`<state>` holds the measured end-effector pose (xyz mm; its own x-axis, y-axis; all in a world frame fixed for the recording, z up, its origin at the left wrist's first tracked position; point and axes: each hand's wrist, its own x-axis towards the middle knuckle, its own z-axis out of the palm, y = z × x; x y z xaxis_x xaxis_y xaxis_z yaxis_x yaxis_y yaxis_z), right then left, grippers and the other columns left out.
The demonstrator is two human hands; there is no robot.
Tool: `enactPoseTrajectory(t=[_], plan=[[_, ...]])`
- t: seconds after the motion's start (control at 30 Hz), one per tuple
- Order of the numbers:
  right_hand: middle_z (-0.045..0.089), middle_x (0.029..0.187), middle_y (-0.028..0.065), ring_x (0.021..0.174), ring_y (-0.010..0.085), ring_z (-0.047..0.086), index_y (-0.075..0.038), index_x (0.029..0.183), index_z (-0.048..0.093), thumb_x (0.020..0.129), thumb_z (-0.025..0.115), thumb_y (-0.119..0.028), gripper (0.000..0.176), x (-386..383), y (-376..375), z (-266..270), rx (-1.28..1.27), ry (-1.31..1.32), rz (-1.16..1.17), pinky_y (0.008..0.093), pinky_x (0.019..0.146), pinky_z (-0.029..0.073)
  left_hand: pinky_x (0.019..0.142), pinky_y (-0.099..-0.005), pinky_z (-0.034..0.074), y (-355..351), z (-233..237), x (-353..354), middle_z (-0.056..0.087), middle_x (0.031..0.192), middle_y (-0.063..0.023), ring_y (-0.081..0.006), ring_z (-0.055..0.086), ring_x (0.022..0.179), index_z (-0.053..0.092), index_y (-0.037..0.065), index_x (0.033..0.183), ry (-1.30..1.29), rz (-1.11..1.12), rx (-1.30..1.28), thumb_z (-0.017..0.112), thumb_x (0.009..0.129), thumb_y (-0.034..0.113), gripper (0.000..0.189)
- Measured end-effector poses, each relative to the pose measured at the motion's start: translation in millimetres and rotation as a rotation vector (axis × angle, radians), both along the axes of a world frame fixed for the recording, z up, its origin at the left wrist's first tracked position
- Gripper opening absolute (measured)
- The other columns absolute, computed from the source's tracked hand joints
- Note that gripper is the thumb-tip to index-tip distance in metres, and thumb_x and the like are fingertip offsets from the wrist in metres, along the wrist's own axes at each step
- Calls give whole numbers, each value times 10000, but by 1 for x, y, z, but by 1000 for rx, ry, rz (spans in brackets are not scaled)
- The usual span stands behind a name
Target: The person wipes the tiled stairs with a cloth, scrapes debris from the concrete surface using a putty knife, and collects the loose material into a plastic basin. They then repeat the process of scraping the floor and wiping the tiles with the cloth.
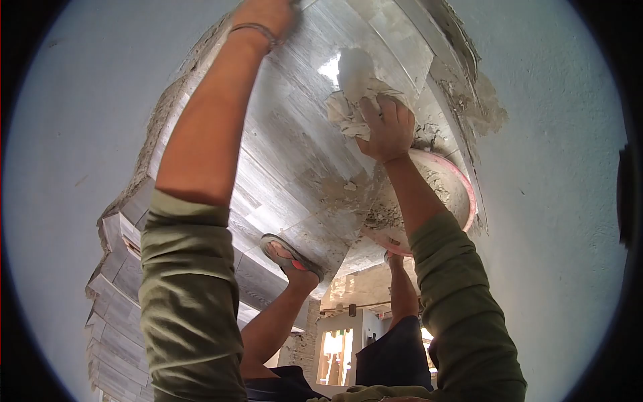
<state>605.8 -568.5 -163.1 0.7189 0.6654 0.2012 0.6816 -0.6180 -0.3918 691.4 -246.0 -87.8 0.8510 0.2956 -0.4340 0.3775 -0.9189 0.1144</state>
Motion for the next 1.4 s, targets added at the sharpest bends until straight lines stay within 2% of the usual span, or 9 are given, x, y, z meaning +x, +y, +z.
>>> enactPoseTrajectory(t=[0.27,0.37,0.53,0.7,0.93,1.03,1.13,1.2,1.4], plan=[[539,1222,55,1142,301,525,-251,1236,640,552,834,-377,722,-2,0,2,-48,24,20,478,891,428,887,-491,523,-25,12,-36,629,1183,-237,-411,635,1027,532,137,1411,-63,61,-70,609,934,244,495],[537,1238,84,1124,337,523,-225,1266,638,549,839,-321,750,-2,0,4,-77,67,50,492,900,438,704,-477,547,-35,-17,-90,645,957,-140,-362,668,838,547,304,1420,-439,55,63,594,972,405,462],[531,1245,81,1138,330,516,-244,1271,630,567,866,-368,753,-3,0,3,-122,44,52,498,903,431,917,-424,520,-57,-19,-284,647,1201,-201,-365,625,1099,490,102,1457,-745,677,35,610,962,173,514],[524,1254,86,1132,339,506,-232,1266,638,580,852,-331,726,-6,3,0,-168,-8,47,488,908,433,956,-557,435,-63,-60,-450,525,1336,-182,-375,518,1221,383,133,1492,170,1367,578,513,1013,268,514],[598,1109,151,1026,384,543,-113,1199,656,671,786,-256,563,-6,43,11,-48,-34,65,512,895,452,995,-520,350,-89,-110,-473,457,1461,-101,-307,450,1294,365,142,1516,-79,1536,726,460,958,401,623],[593,1215,155,1161,370,535,-102,1246,647,735,769,-257,547,-45,153,14,251,70,431,496,977,426,1006,-515,334,-86,-114,-475,447,1458,-96,-301,438,1300,350,134,1525,-91,1501,725,438,944,372,634],[640,1206,181,1159,350,600,-125,1295,639,726,816,-286,617,-96,280,20,95,59,837,483,1024,449,1006,-513,330,-85,-114,-475,430,1464,-97,-298,429,1304,327,127,1535,-74,1491,715,423,942,371,649],[630,1177,61,1175,294,560,-218,1220,665,712,832,-287,539,-99,324,-10,54,-58,1028,480,947,471,1006,-513,328,-81,-113,-473,422,1467,-100,-299,424,1305,316,127,1540,-74,1496,704,419,942,374,656],[537,1365,233,1318,396,463,-96,1324,587,756,797,-305,641,23,291,16,-245,-108,518,453,1140,370,1007,-520,324,-82,-111,-474,418,1466,-110,-310,413,1313,308,116,1540,-66,1502,669,424,934,370,667]])
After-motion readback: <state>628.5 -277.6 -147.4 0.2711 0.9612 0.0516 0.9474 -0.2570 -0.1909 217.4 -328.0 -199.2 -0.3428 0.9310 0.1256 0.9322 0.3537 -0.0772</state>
